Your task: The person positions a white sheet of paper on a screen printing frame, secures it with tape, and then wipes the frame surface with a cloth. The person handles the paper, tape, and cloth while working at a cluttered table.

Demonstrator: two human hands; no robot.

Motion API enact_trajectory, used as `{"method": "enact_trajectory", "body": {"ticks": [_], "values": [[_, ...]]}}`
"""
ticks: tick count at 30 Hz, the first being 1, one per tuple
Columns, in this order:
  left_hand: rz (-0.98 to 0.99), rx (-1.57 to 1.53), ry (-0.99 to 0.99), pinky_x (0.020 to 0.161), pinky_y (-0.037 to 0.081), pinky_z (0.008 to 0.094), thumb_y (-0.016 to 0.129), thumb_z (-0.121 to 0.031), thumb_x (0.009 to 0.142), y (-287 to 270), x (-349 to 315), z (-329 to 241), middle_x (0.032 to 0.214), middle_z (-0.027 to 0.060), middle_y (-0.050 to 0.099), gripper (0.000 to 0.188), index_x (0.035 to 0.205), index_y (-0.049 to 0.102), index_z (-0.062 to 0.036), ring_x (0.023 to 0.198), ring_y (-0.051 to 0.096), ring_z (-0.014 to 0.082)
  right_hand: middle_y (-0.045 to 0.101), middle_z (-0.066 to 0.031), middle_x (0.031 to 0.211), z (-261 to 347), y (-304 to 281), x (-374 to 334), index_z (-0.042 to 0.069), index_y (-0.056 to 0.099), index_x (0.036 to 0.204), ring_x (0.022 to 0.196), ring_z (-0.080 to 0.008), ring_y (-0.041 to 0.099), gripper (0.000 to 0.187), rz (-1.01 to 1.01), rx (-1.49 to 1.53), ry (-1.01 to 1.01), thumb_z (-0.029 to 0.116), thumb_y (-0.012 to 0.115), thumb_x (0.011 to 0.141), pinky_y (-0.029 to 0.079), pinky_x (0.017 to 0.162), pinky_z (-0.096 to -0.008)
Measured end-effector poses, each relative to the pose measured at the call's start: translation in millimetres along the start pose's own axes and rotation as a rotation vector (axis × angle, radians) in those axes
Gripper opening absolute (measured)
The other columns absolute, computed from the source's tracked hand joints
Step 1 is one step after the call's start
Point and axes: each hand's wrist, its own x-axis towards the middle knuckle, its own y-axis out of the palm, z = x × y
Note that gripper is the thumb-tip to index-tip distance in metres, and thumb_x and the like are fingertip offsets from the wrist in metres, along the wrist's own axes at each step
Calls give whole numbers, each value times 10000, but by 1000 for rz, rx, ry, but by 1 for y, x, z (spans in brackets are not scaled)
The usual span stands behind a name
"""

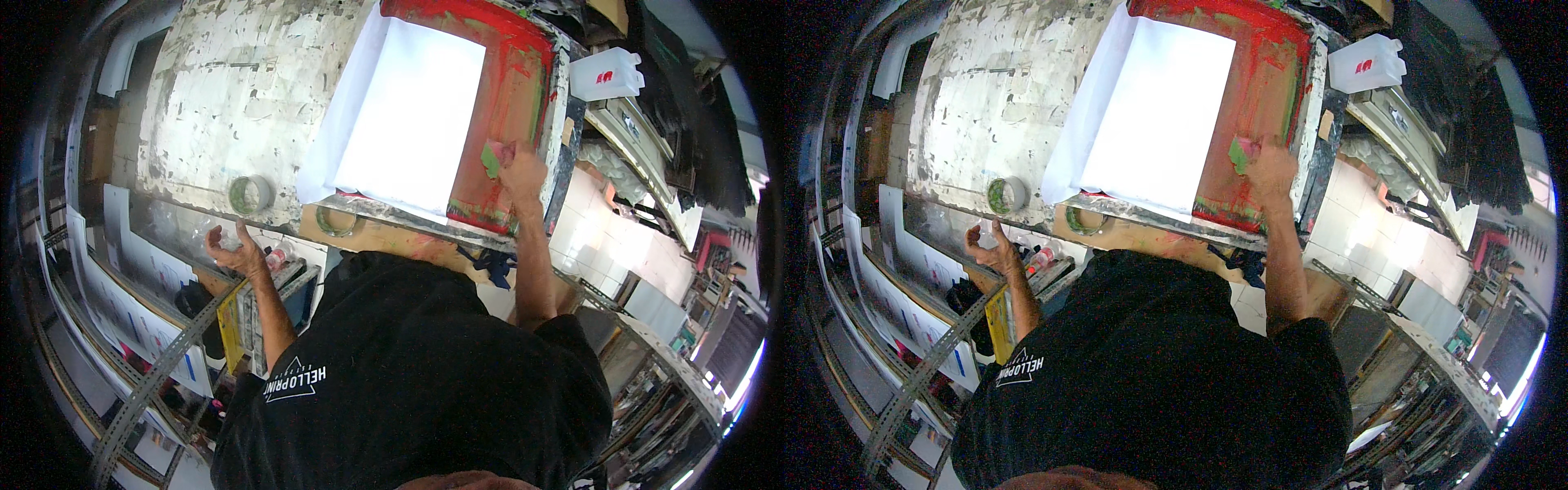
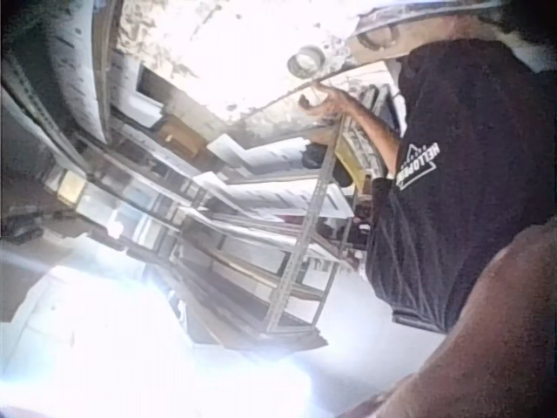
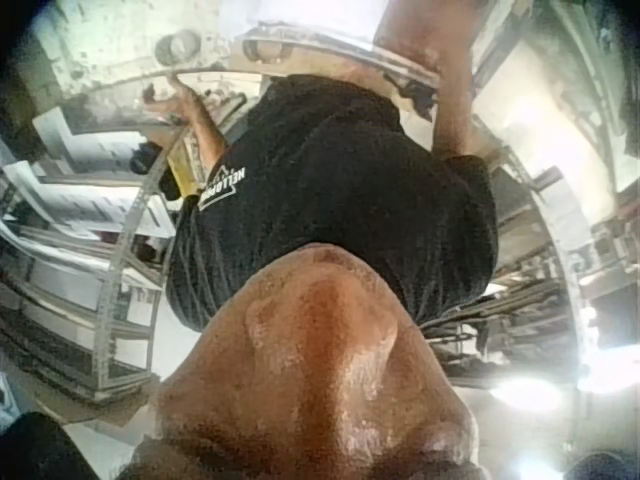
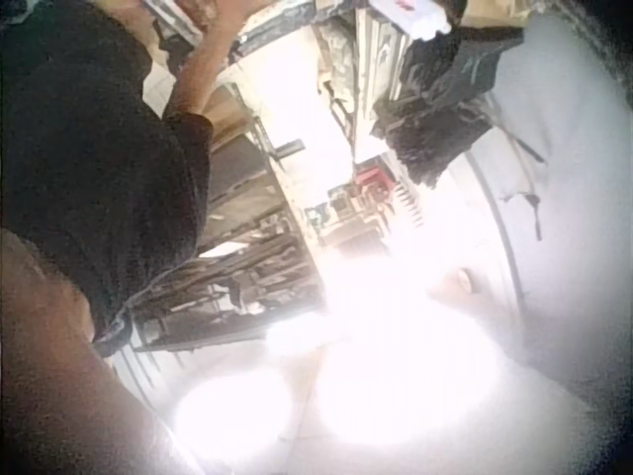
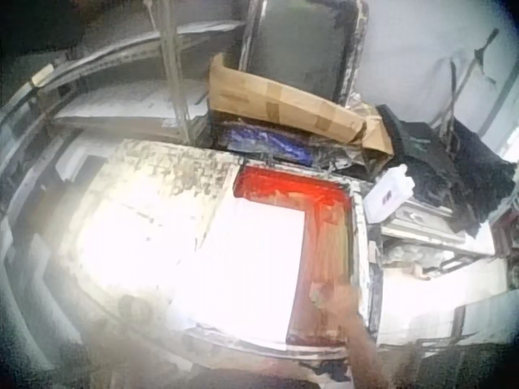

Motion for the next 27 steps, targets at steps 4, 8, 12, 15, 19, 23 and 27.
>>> {"method": "enact_trajectory", "body": {"ticks": [4,8,12,15,19,23,27], "values": [[-29,19,-8,881,441,430,803,-108,752,-4,-4,8,1035,150,593,607,1234,450,5,952,559,297,659,-180,850,-18,-6,44,47,630,875,741,-362,676,157,-79,-74,-157,177,628,789,532,622,-457],[-21,60,-91,891,444,438,799,-108,757,-7,-13,11,1046,167,594,610,1243,450,12,963,562,307,667,-185,876,-42,-8,95,38,629,882,752,-369,679,207,-88,-210,-155,219,633,784,541,647,-457],[-25,86,-186,916,441,442,792,-123,768,-10,-29,22,1062,192,595,614,1252,447,31,989,564,320,672,-194,879,-43,-37,145,28,630,881,767,-386,680,250,-140,-270,-187,258,631,782,547,672,-471],[-3,84,-252,933,442,449,793,-137,771,-13,-36,19,1088,205,586,616,1250,450,44,1010,571,335,675,-195,879,-39,-52,175,29,632,881,783,-398,678,260,-186,-266,-228,270,625,783,547,689,-486],[6,67,-219,935,449,454,801,-152,767,-16,-46,40,1118,215,569,634,1250,446,57,1019,576,346,679,-188,892,-47,-65,217,30,637,893,814,-401,675,266,-215,-356,-215,271,616,782,543,721,-505],[21,78,-315,930,448,452,803,-154,763,-21,-51,34,1113,208,565,624,1232,449,55,1013,574,343,674,-167,958,-46,-80,250,46,621,933,854,-399,659,219,-255,-354,-194,228,590,815,530,712,-502],[21,130,-289,949,423,449,807,-147,757,-24,-58,35,1103,195,564,602,1212,459,40,1025,558,344,695,-146,960,-54,-102,280,90,656,922,812,-370,685,283,-404,-395,-303,316,691,756,564,694,-467]]}}
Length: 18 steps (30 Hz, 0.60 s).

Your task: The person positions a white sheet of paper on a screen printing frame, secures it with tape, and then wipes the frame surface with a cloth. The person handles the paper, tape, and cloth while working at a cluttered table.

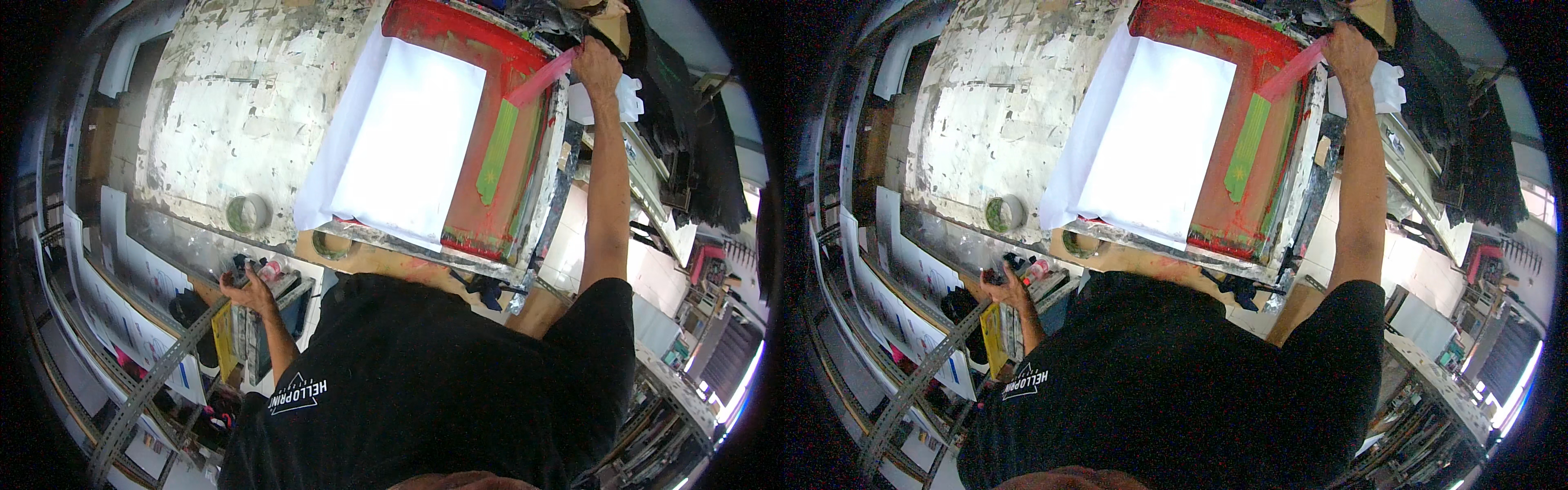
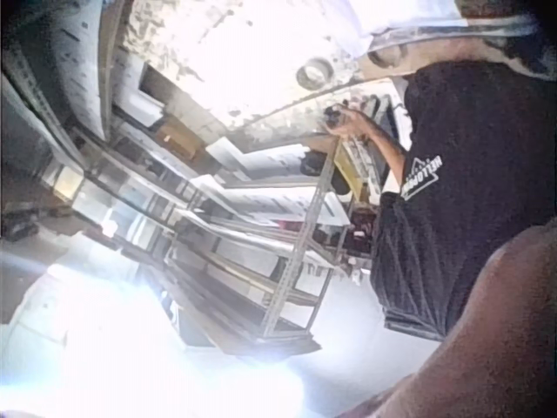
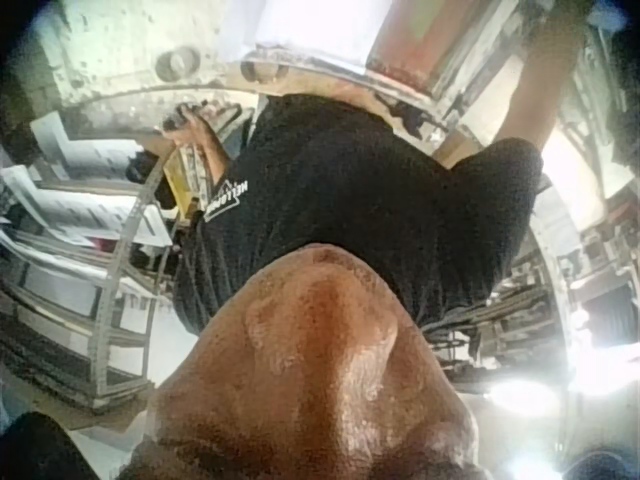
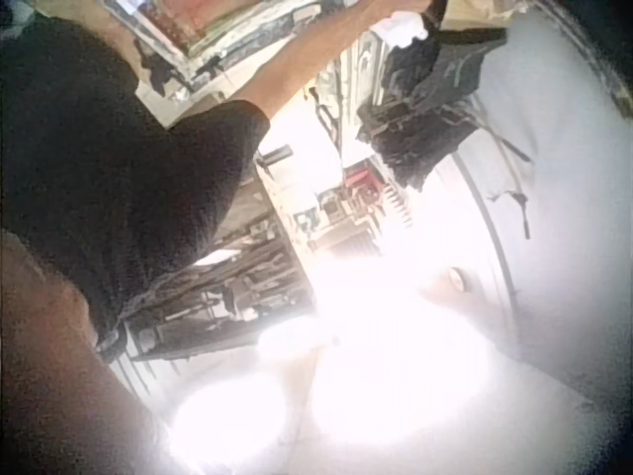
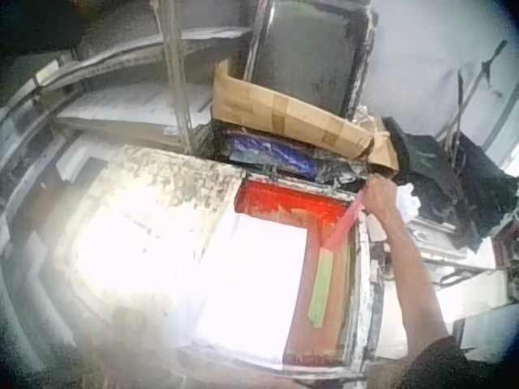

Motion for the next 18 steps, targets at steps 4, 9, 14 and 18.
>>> {"method": "enact_trajectory", "body": {"ticks": [4,9,14,18], "values": [[31,49,-60,952,401,462,811,-196,752,-3,-5,5,1127,185,564,618,1227,474,13,1046,546,351,702,-145,878,-14,-1,22,96,669,914,787,-359,689,265,-65,-39,-66,312,686,762,559,676,-478],[17,113,-61,929,392,475,813,-232,747,0,-10,14,1122,163,583,653,1258,478,-3,1042,555,343,693,-147,972,-20,-3,36,85,651,997,893,-367,672,270,29,-93,45,268,607,804,545,753,-469],[33,85,-94,929,381,484,801,-273,757,0,-11,15,1121,151,590,653,1263,480,-13,1035,559,335,693,-154,977,-31,-10,43,93,659,1018,900,-377,670,297,37,-75,53,304,620,813,538,773,-484],[36,121,-53,929,379,487,797,-290,762,-2,-12,14,1124,144,590,655,1265,481,-15,1034,560,328,690,-170,987,-30,-27,48,87,665,1014,909,-395,664,299,43,-53,76,326,610,843,533,778,-491]]}}
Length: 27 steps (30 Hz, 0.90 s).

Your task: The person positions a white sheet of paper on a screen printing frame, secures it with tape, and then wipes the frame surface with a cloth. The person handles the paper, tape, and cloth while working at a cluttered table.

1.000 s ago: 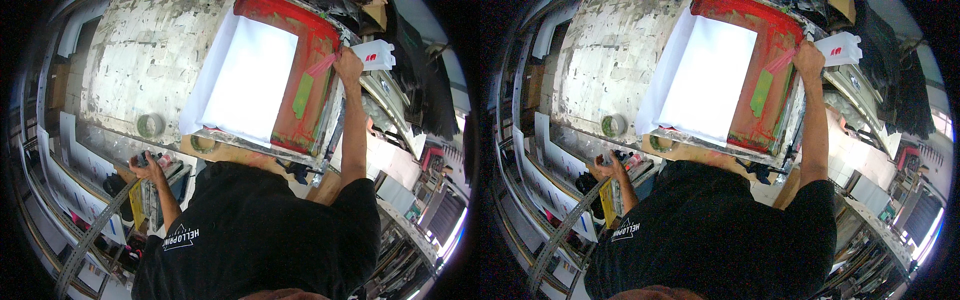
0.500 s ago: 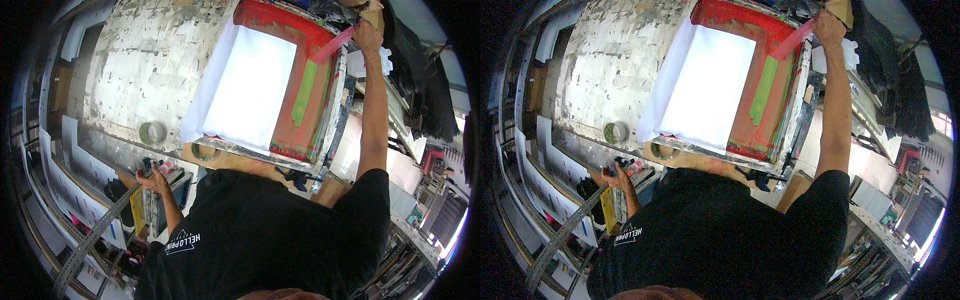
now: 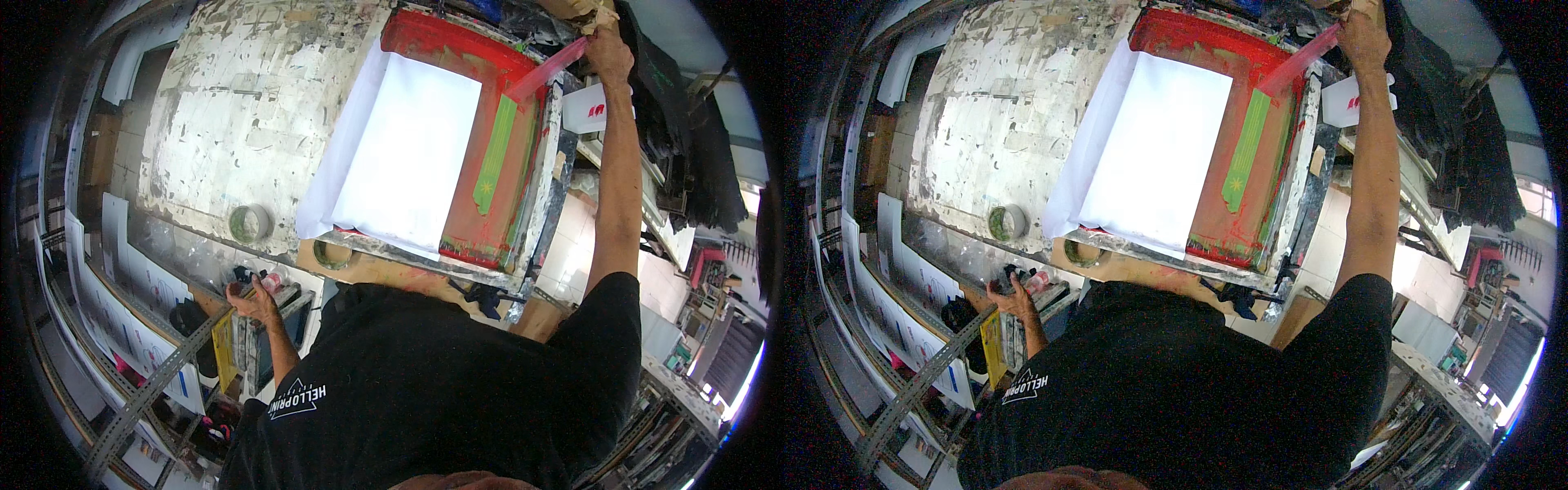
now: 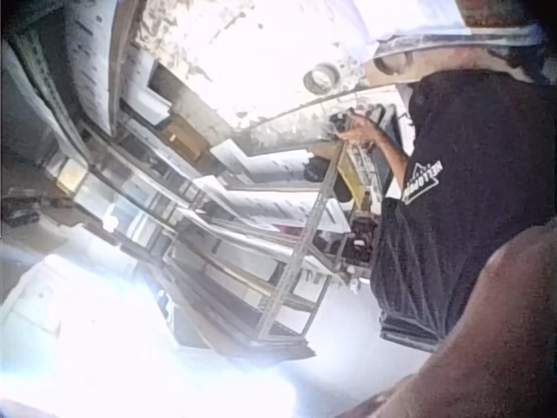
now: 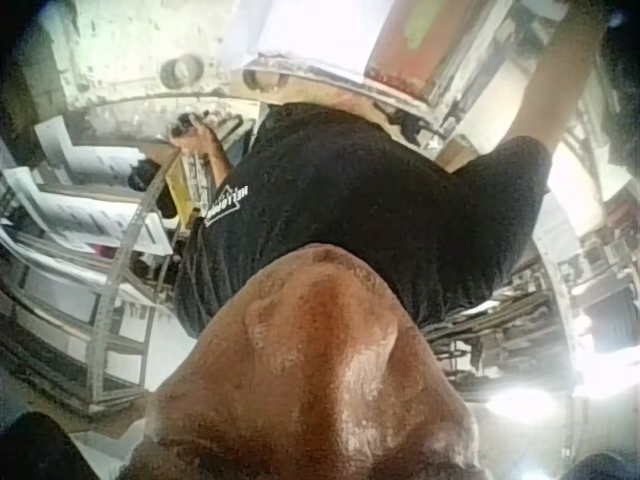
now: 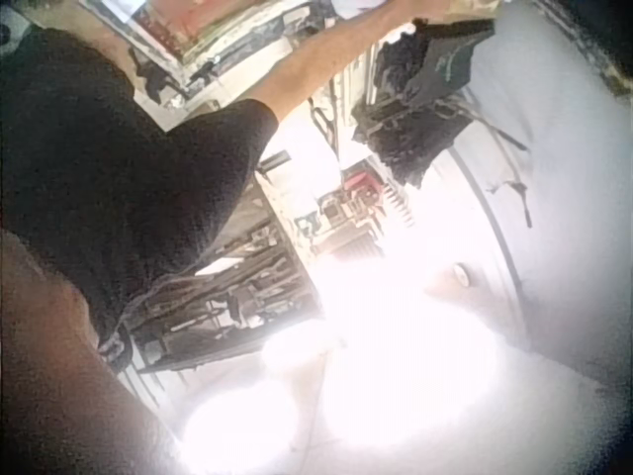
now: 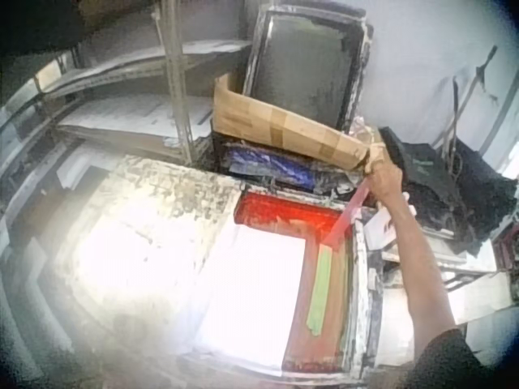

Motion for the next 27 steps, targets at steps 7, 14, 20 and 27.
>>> {"method": "enact_trajectory", "body": {"ticks": [7,14,20,27], "values": [[-4,30,32,939,379,484,796,-293,764,3,-1,4,1135,144,592,650,1260,484,-15,1051,562,324,702,-167,936,-22,8,7,98,670,973,865,-377,687,303,-67,-35,-15,345,679,798,556,720,-486],[33,-43,-2,936,385,490,799,-327,762,0,-3,9,1161,162,592,676,1270,487,-7,1069,562,351,694,-172,929,-25,10,19,81,659,945,862,-392,674,283,-100,-39,-39,340,650,831,547,716,-486],[25,12,-16,964,334,520,780,-367,774,-4,-9,8,1212,164,577,694,1293,480,-17,1103,543,361,688,-184,991,-29,1,45,75,676,1008,914,-411,658,298,-92,-49,7,320,601,857,527,770,-502],[74,99,-59,957,330,517,783,-330,784,-3,-20,2,1188,159,571,669,1287,468,-21,1088,535,355,712,-152,898,2,-27,27,40,701,1016,810,-332,690,344,-63,376,194,331,636,846,529,716,-414]]}}
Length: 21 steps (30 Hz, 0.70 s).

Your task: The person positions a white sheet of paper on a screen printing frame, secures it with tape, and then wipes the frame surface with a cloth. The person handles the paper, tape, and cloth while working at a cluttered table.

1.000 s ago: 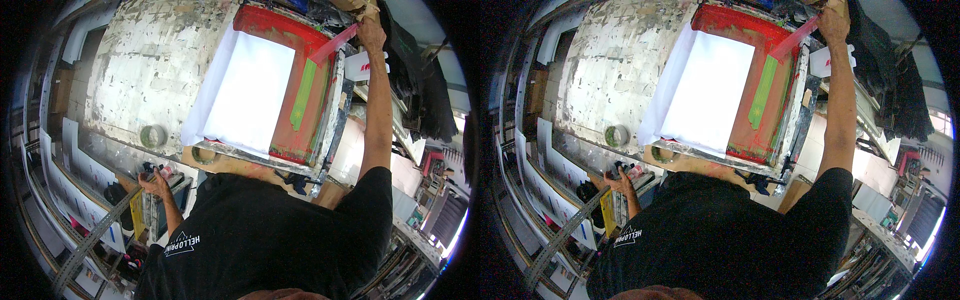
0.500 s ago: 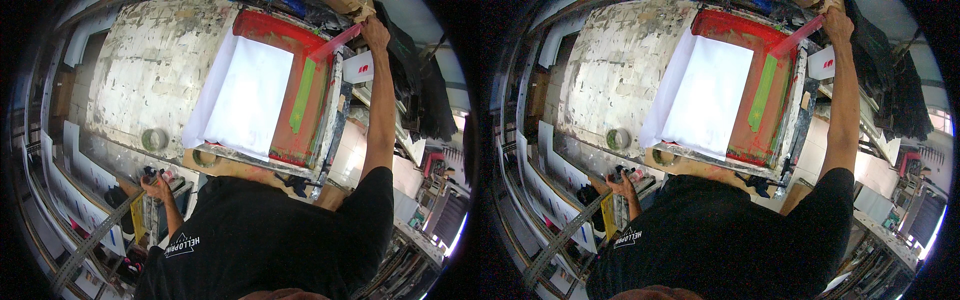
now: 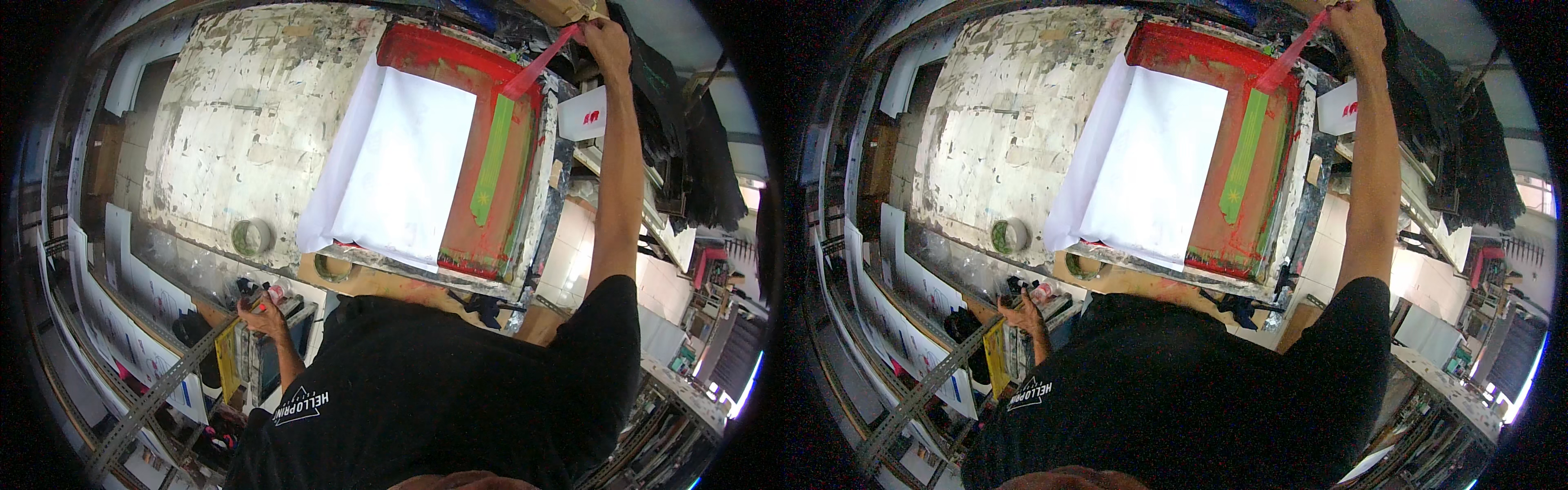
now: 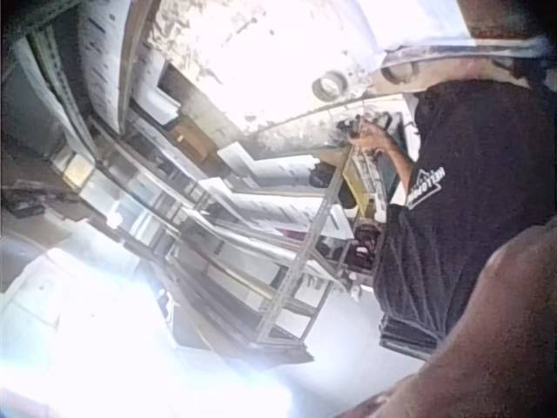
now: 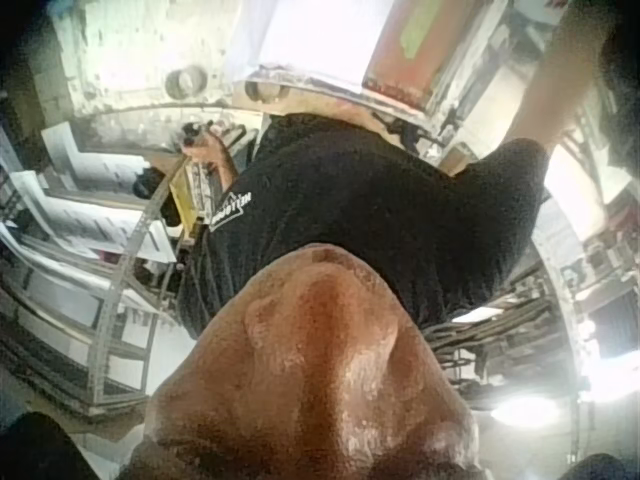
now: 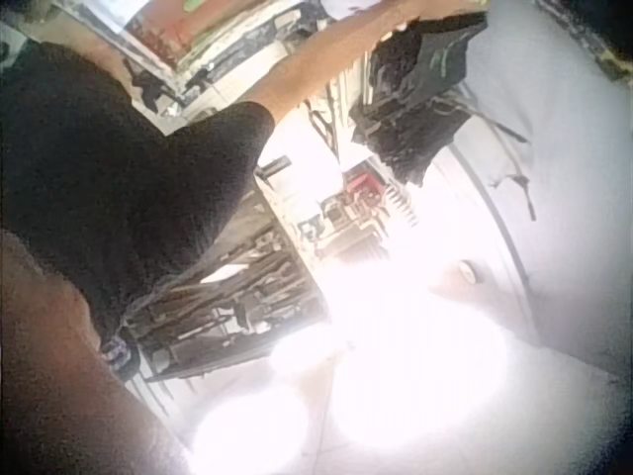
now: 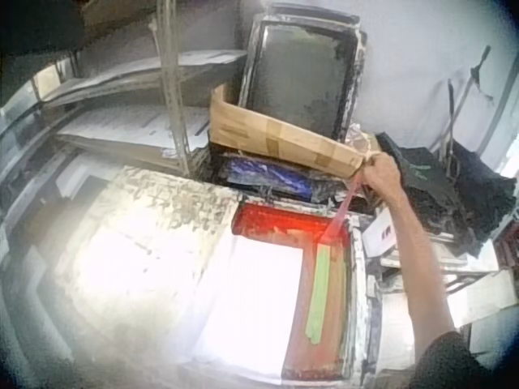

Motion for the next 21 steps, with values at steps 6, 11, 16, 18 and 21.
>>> {"method": "enact_trajectory", "body": {"ticks": [6,11,16,18,21], "values": [[17,-89,3,934,346,514,803,-290,769,7,-1,1,1164,165,573,681,1293,459,-24,1073,538,337,709,-132,821,17,25,-40,51,717,946,756,-249,694,264,57,764,260,291,705,836,523,647,-358],[5,-80,24,901,372,497,811,-291,761,2,4,-2,1144,159,582,669,1272,470,-26,1044,552,334,714,-169,822,15,65,-88,48,736,947,757,-273,704,227,-101,611,176,242,681,843,524,705,-354],[-25,-87,99,885,383,496,816,-293,749,10,9,16,1112,152,597,663,1256,480,-29,1006,569,344,690,-154,960,35,64,-140,149,729,1027,819,-349,674,267,-138,174,-74,157,602,792,540,729,-423],[-32,-64,97,883,385,495,818,-285,744,9,8,14,1115,154,599,666,1257,480,-27,1008,569,345,690,-155,930,32,75,-153,135,728,1032,827,-348,669,248,-12,96,-134,171,627,808,533,724,-431],[-34,-36,96,887,380,497,813,-294,746,8,8,13,1119,155,602,669,1262,479,-28,1014,566,346,672,-157,883,22,101,-174,144,715,1032,814,-360,660,285,120,45,-208,146,627,762,536,725,-452]]}}
